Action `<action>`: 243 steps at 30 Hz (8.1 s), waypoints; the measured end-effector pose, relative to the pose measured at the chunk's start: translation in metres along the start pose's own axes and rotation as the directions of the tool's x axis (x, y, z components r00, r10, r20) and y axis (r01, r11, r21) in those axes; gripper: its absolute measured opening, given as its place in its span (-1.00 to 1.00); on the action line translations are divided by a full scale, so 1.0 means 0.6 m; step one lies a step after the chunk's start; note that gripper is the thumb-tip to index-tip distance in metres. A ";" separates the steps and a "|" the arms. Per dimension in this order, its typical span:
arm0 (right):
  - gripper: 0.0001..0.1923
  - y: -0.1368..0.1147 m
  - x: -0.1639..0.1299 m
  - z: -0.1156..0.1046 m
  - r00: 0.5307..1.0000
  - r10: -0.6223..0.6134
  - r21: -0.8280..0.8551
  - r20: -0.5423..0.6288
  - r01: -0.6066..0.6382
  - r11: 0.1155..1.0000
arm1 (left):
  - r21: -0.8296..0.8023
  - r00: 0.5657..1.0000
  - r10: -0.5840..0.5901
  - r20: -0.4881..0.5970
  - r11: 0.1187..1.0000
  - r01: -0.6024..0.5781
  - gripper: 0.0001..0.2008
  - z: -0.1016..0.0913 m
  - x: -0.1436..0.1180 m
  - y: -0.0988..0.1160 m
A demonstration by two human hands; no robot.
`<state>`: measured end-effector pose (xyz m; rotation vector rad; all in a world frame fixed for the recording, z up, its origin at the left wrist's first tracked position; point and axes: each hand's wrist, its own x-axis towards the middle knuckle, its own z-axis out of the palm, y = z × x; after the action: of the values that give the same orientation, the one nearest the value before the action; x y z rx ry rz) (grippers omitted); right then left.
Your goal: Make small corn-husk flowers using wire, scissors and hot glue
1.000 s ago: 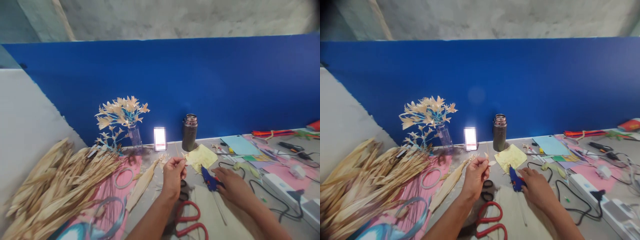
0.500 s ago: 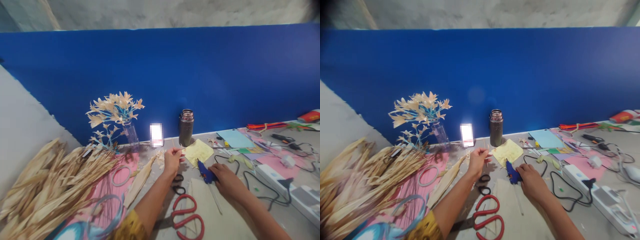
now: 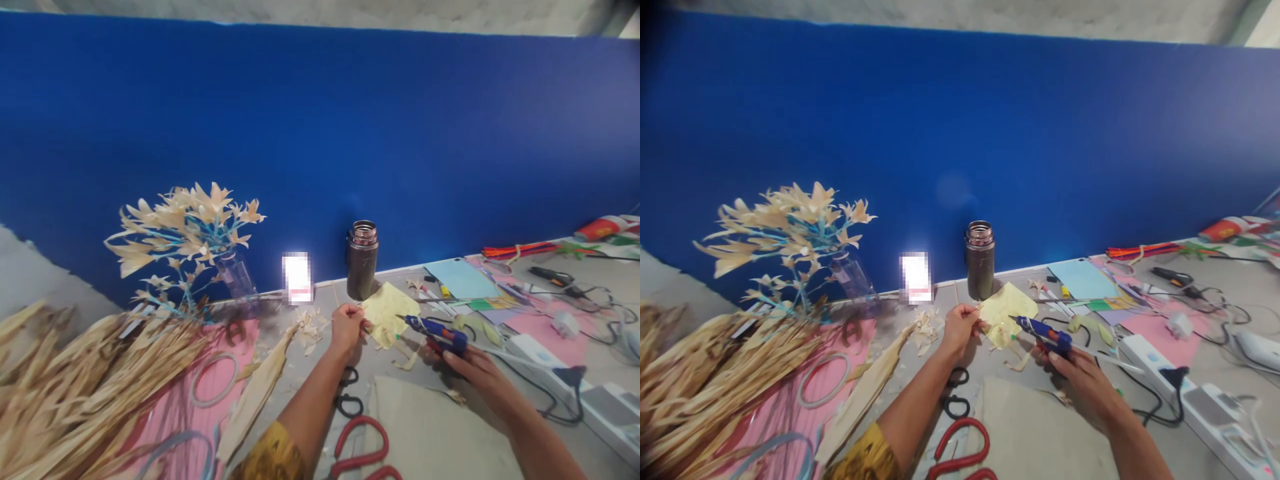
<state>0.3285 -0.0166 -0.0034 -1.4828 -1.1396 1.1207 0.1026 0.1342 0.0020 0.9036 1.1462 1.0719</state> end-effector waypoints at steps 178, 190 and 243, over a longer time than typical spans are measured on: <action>-0.91 -0.124 -0.031 0.231 0.566 -0.824 -0.228 0.018 0.805 0.548 | -0.120 0.962 0.155 0.223 0.984 -0.131 -0.72 -0.124 -0.224 0.039; -0.88 -0.129 -0.039 0.231 0.511 -0.857 -0.193 0.062 0.849 0.492 | -0.192 0.961 0.069 0.266 0.981 -0.018 -0.58 -0.130 -0.218 0.036; -0.86 -0.100 -0.014 0.224 0.757 -0.650 -0.295 0.067 0.637 0.712 | -0.236 0.987 0.125 0.101 0.967 -0.098 -0.71 -0.133 -0.226 0.038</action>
<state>0.1871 0.0017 0.0354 -1.1496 -1.6848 0.4288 0.0104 0.0106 0.0419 0.8415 0.8631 1.2019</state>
